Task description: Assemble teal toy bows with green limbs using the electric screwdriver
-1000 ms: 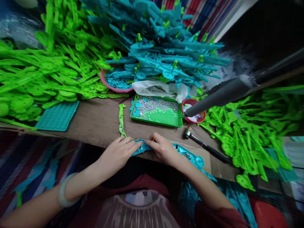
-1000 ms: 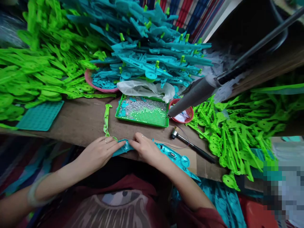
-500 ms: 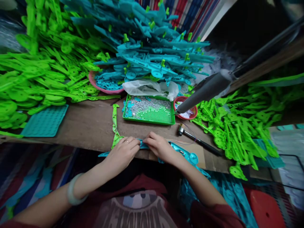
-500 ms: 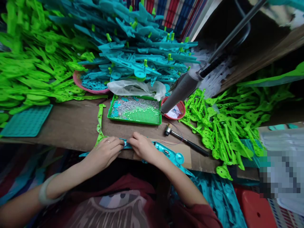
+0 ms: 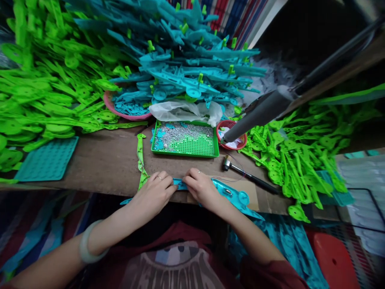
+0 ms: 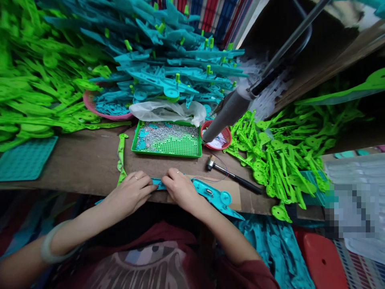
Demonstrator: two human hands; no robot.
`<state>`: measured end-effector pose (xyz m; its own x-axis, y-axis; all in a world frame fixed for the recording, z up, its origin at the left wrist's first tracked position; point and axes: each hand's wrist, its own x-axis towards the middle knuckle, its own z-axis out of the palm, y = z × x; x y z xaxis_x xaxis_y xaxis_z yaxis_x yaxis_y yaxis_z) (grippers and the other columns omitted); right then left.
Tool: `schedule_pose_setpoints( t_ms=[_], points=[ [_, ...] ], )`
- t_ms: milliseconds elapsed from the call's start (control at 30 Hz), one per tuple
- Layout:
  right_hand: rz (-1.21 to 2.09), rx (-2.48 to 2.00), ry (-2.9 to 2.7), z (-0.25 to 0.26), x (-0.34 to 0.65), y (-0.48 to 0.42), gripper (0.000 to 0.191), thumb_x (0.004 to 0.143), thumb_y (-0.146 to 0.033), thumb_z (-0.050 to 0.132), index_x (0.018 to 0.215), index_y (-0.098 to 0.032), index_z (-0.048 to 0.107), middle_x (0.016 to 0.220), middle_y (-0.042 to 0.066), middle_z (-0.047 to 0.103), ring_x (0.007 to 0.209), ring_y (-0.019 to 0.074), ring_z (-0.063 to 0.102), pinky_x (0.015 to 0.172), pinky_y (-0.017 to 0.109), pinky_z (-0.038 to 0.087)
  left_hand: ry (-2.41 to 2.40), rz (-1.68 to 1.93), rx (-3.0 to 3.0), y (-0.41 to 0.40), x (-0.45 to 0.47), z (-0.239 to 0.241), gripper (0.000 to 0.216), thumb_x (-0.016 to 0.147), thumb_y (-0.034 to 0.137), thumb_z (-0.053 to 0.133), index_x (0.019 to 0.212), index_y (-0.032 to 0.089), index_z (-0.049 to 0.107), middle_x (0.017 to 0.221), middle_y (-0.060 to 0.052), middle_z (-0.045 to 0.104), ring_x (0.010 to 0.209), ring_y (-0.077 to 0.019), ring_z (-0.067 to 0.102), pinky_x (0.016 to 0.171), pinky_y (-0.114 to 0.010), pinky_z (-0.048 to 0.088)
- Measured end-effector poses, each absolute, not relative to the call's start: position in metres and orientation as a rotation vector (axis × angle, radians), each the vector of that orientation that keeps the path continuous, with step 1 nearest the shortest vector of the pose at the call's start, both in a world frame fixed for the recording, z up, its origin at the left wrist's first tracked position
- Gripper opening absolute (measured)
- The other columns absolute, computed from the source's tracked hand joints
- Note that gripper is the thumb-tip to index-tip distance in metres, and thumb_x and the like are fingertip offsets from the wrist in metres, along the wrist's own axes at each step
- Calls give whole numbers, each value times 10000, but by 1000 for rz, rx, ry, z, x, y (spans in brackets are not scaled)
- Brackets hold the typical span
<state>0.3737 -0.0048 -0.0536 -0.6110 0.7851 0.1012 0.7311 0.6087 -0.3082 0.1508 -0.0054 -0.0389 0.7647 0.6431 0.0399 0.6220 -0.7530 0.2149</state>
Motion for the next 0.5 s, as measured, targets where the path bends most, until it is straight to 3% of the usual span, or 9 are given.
schedule_pose_setpoints(
  t_ms=[167,333,500],
  points=[
    [187,-1225,-2611,-58,374,-15,169,1003,-145,494,912,-178,633,917,70,551,839,196,459,667,300,335,1003,58,2811,-2,156,-32,141,933,185,628,1041,168,717,935,-72,619,953,-271,511,845,-407,421],
    [173,-1197,-2668,-61,375,-14,153,1001,-150,513,920,-167,642,928,80,549,862,201,450,693,309,353,932,54,2821,4,157,-33,169,962,168,568,1027,161,724,1121,-92,649,1061,-266,546,850,-393,430],
    [440,-1095,-2828,-32,384,-5,116,964,-144,583,981,-167,696,979,93,606,938,214,499,749,318,429,667,162,2844,14,155,-38,302,961,118,450,1099,154,716,1316,-84,660,1164,-246,572,935,-392,450]
  ],
)
